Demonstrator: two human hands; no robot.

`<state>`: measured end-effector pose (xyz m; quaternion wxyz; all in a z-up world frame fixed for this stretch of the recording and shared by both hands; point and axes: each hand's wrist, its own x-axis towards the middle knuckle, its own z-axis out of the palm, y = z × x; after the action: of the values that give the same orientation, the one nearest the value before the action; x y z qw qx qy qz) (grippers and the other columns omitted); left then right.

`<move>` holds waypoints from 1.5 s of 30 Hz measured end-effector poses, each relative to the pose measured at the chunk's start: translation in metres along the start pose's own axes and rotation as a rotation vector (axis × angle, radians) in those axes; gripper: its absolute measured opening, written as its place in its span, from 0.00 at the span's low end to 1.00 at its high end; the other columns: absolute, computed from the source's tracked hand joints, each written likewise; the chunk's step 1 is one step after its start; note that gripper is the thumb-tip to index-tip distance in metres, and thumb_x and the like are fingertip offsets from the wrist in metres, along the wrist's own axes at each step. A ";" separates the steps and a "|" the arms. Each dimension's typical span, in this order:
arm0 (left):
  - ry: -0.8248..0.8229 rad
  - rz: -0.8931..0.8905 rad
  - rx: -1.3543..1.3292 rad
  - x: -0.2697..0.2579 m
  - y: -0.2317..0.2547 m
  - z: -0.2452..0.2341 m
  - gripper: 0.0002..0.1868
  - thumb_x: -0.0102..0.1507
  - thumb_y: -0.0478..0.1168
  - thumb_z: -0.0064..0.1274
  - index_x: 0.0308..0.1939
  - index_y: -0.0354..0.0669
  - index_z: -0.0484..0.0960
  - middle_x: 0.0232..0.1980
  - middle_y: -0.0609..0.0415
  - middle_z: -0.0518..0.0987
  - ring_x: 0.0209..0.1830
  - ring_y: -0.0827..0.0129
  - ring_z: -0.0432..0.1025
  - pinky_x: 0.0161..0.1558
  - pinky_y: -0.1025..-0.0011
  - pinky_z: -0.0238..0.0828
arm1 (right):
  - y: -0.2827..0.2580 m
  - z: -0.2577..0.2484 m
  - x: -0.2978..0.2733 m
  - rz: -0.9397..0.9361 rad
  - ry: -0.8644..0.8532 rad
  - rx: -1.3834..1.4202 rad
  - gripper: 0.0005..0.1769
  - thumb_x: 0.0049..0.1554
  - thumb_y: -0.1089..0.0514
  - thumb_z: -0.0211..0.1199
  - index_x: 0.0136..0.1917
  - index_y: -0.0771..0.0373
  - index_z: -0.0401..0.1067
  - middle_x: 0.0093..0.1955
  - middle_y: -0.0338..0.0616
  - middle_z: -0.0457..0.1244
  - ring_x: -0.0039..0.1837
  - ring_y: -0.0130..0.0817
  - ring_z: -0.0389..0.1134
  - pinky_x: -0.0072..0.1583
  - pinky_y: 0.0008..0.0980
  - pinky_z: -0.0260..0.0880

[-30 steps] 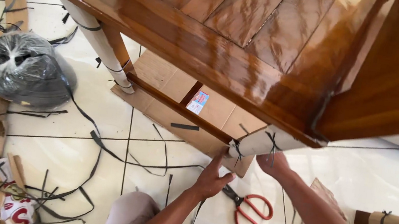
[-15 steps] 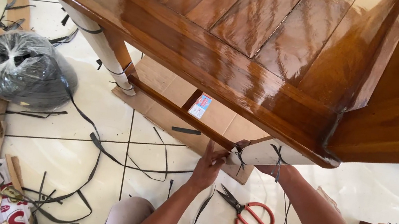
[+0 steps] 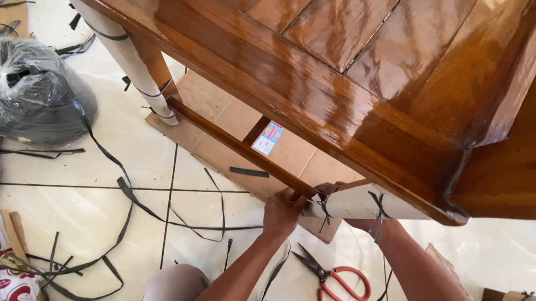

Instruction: Wrapping furniture legs with protective foam and securing them with plastic ties

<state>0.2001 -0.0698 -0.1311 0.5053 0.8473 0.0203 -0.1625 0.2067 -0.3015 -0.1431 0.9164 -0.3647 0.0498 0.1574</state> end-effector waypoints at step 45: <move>-0.200 -0.418 -0.676 -0.093 0.016 -0.023 0.06 0.67 0.37 0.55 0.39 0.38 0.82 0.35 0.53 0.83 0.30 0.73 0.69 0.27 0.75 0.61 | 0.063 0.156 -0.127 0.192 -0.034 -1.968 0.14 0.62 0.47 0.55 0.51 0.54 0.77 0.53 0.43 0.70 0.42 0.49 0.72 0.46 0.46 0.72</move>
<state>0.1215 -0.0452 -0.0802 0.7108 0.5911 0.1952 -0.3276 0.0625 -0.1833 -0.0446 0.1885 -0.9560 -0.0869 0.2076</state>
